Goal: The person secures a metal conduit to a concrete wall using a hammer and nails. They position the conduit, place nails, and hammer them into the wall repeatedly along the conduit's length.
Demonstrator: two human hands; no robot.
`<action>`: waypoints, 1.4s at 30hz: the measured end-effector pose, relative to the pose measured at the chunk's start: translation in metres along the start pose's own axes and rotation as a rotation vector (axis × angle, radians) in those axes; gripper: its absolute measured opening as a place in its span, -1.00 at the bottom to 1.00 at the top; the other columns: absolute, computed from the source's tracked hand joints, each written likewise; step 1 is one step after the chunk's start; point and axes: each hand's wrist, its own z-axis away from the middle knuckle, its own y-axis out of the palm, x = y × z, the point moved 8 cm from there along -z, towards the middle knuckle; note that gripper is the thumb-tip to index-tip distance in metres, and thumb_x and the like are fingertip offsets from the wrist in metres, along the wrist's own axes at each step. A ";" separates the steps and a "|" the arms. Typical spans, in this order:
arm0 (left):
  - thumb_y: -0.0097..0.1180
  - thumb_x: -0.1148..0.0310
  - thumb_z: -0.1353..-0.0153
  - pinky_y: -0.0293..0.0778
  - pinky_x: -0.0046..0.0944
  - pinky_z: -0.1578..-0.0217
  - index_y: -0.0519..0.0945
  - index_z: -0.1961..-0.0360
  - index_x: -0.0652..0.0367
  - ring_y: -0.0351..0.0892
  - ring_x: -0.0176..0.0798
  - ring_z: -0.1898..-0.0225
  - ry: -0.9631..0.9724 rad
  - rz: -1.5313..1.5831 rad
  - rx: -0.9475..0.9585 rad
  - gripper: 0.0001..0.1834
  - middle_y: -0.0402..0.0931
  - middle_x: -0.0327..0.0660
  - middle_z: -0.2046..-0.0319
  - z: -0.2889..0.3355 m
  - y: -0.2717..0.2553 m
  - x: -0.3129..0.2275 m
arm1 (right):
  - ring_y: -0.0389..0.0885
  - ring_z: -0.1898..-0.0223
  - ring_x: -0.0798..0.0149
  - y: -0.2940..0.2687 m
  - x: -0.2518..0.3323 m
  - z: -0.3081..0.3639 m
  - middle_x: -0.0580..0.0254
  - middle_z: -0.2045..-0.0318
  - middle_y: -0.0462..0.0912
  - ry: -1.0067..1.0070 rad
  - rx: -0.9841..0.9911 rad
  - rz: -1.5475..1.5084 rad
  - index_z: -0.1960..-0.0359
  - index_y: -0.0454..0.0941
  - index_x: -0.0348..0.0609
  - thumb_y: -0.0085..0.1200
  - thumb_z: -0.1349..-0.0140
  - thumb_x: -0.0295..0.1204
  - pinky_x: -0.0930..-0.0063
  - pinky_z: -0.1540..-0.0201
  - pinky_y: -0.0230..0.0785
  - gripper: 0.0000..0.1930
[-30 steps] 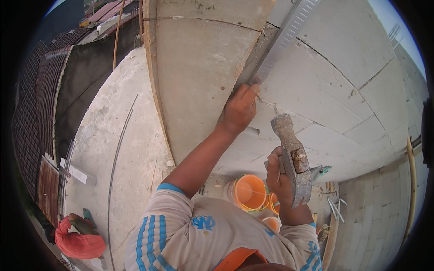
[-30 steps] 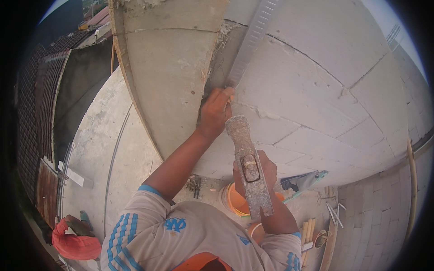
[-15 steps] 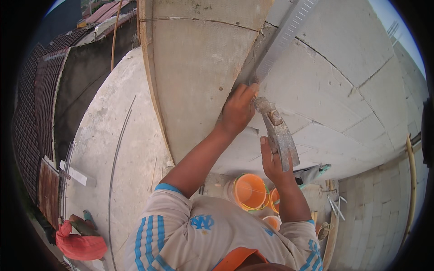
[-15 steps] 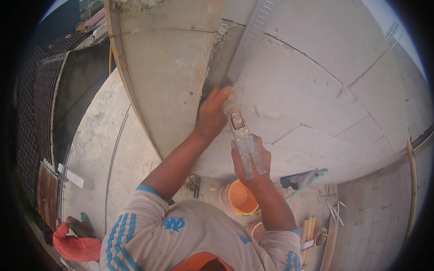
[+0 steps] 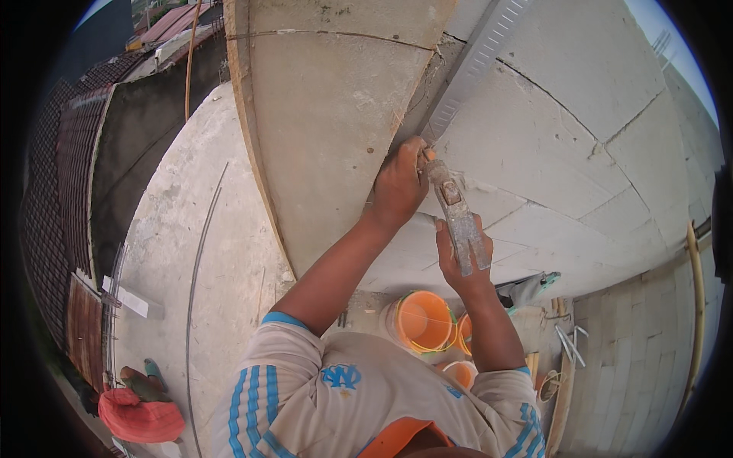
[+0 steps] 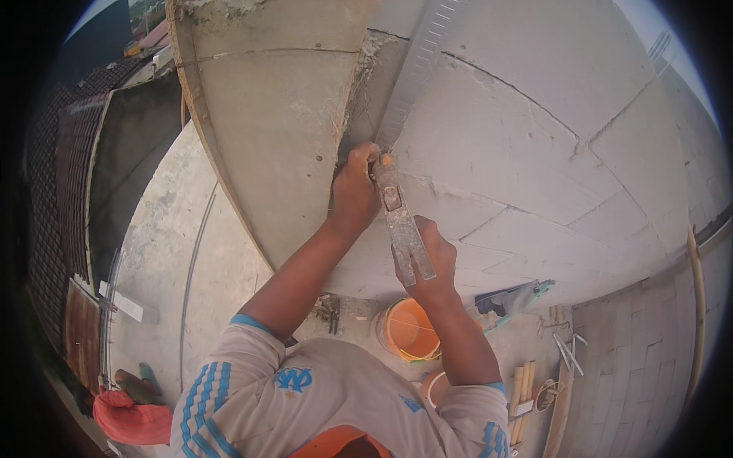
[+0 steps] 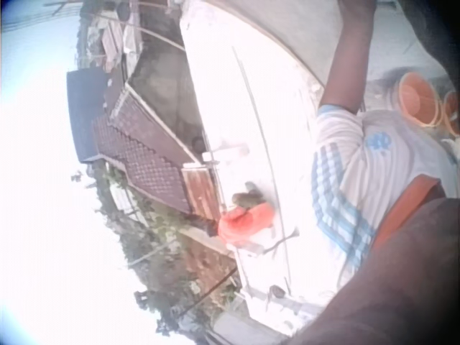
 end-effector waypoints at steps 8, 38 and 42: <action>0.18 0.63 -0.06 0.49 -0.12 0.35 0.37 0.02 0.21 0.57 0.00 0.38 -0.028 -0.040 -0.016 -0.56 0.50 -0.07 0.39 0.000 0.003 0.004 | 0.60 0.52 0.02 -0.008 0.002 -0.008 0.03 0.46 0.60 -0.046 0.070 0.091 0.22 0.45 -0.26 0.20 -0.16 -0.51 0.21 0.43 0.47 -0.79; 0.23 0.00 -0.15 0.50 -0.08 0.00 0.38 -0.24 0.38 0.63 0.03 0.04 0.506 -0.777 0.169 -0.21 0.54 0.17 -0.02 -0.336 -0.023 -0.211 | 0.51 0.56 0.42 0.039 -0.051 0.196 0.28 0.53 0.50 0.859 0.319 -0.828 0.19 0.45 -0.28 0.04 -0.28 -0.38 0.44 0.46 0.40 -0.80; 0.22 -0.03 -0.15 0.52 -0.07 0.02 0.39 -0.21 0.42 0.64 0.08 0.06 0.436 -1.045 0.332 -0.21 0.59 0.17 0.06 -0.362 0.002 -0.204 | 0.58 0.53 0.32 0.034 -0.049 0.205 0.16 0.50 0.58 0.882 0.368 -0.749 0.12 0.46 -0.34 0.02 -0.18 -0.37 0.34 0.40 0.44 -0.69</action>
